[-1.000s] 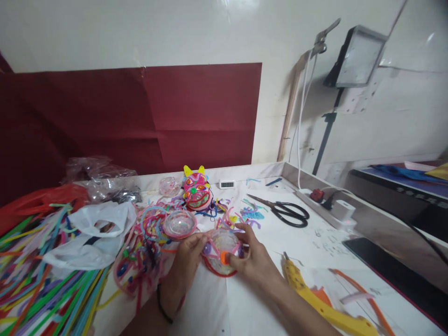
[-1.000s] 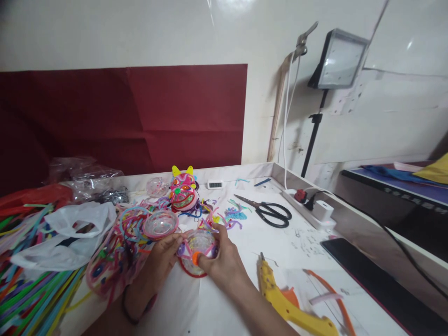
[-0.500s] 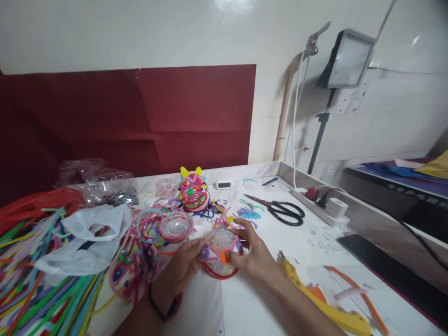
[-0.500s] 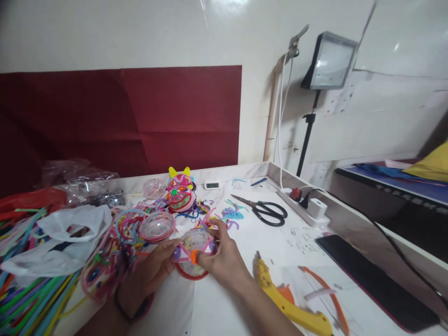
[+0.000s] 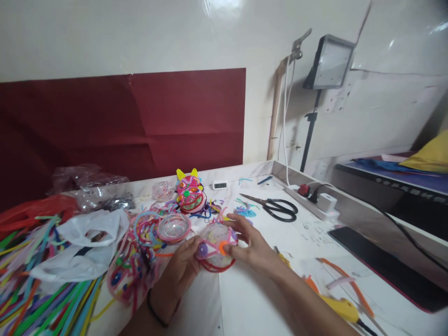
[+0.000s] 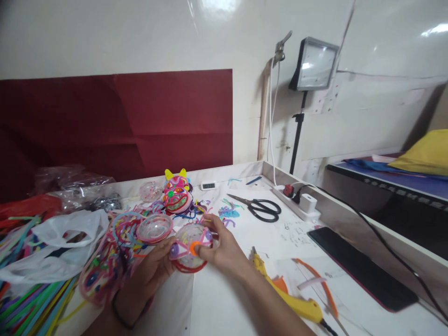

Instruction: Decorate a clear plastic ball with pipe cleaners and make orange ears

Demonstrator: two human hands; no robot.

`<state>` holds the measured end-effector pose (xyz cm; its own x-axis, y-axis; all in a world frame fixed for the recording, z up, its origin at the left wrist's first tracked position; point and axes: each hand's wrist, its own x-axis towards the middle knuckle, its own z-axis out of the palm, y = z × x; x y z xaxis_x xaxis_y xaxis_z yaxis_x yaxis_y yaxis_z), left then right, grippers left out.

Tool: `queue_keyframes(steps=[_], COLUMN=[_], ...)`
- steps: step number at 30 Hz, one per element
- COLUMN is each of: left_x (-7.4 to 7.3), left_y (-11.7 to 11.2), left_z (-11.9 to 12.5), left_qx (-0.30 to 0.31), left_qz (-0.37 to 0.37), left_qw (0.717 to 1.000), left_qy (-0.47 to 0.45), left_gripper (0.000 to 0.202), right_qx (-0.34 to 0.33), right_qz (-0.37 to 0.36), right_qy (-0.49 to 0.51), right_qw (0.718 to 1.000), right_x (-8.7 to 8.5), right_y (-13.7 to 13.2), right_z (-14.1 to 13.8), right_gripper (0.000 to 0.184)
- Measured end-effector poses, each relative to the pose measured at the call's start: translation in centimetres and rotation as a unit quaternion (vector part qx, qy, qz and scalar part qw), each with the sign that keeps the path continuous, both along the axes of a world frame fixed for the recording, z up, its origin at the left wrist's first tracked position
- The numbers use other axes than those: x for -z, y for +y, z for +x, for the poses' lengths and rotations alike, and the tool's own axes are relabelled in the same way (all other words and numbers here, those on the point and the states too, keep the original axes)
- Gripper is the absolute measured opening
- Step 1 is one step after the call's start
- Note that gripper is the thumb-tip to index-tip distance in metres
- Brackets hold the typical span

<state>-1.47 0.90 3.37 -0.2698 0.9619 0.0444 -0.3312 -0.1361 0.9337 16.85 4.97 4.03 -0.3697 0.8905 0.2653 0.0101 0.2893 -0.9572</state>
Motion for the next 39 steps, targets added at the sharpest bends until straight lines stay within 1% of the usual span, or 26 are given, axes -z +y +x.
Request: queue_keyframes(steps=[2,5,8,11,13,15,18,20,23,27,30,32,34,37,39], left_x=[0.1,0.5,0.9,1.2,1.2,0.8,-0.1,-0.7,-1.4,-1.8,-2.3,-2.7,-3.0,-3.3,-3.3], left_y=[0.1,0.5,0.9,1.2,1.2,1.1,1.0,1.0,0.9,0.9,0.6,0.3,0.0,-0.5,-0.8], left_z=[0.1,-0.1,-0.4,-0.6,-0.6,-0.5,-0.2,-0.1,-0.1,0.3,0.9,1.4,1.9,2.5,2.8], left_qx=[0.034,0.072,0.057,0.043,0.044,0.045,0.028,0.011,-0.001,-0.012,-0.016,-0.017,-0.007,0.017,0.014], left_qz=[-0.021,-0.042,-0.043,-0.042,-0.040,-0.041,-0.054,-0.057,-0.058,-0.063,-0.065,-0.064,-0.063,-0.054,-0.055], left_qw=[0.999,0.992,0.987,0.984,0.982,0.981,0.973,0.967,0.966,0.964,0.963,0.962,0.961,0.955,0.954], left_qy=[-0.024,-0.097,-0.141,-0.168,-0.177,-0.186,-0.224,-0.248,-0.253,-0.257,-0.262,-0.264,-0.270,-0.292,-0.294], left_gripper=[0.008,0.011,0.012,0.020,0.026,0.030,0.030,0.029,0.030,0.029,0.030,0.031,0.031,0.030,0.029], right_qx=[0.012,0.043,0.065,0.078,0.104,0.127,0.156,0.169,0.190,0.188,0.179,0.176,0.169,0.163,0.168], right_qz=[0.023,0.048,0.062,0.083,0.103,0.114,0.145,0.157,0.172,0.169,0.169,0.167,0.169,0.173,0.175], right_qy=[0.000,0.009,0.011,-0.016,-0.059,-0.128,-0.242,-0.299,-0.368,-0.455,-0.522,-0.553,-0.560,-0.553,-0.547], right_qw=[1.000,0.998,0.996,0.993,0.987,0.977,0.947,0.926,0.894,0.854,0.817,0.797,0.793,0.798,0.801], right_x=[-0.2,-0.8,-1.7,-2.8,-3.3,-3.4,-2.8,-1.8,-0.1,1.7,2.6,3.1,3.4,3.8,4.0], right_y=[0.3,0.6,0.4,-0.6,-1.7,-3.0,-5.0,-6.3,-8.1,-9.3,-9.2,-8.8,-8.3,-7.8,-7.6], right_z=[0.3,0.6,1.1,2.1,3.2,4.8,7.5,9.2,11.1,11.9,11.9,11.8,11.7,11.5,11.3], right_gripper=[0.053,0.037,0.029,0.028,0.029,0.031,0.028,0.026,0.027,0.042,0.058,0.064,0.061,0.047,0.037])
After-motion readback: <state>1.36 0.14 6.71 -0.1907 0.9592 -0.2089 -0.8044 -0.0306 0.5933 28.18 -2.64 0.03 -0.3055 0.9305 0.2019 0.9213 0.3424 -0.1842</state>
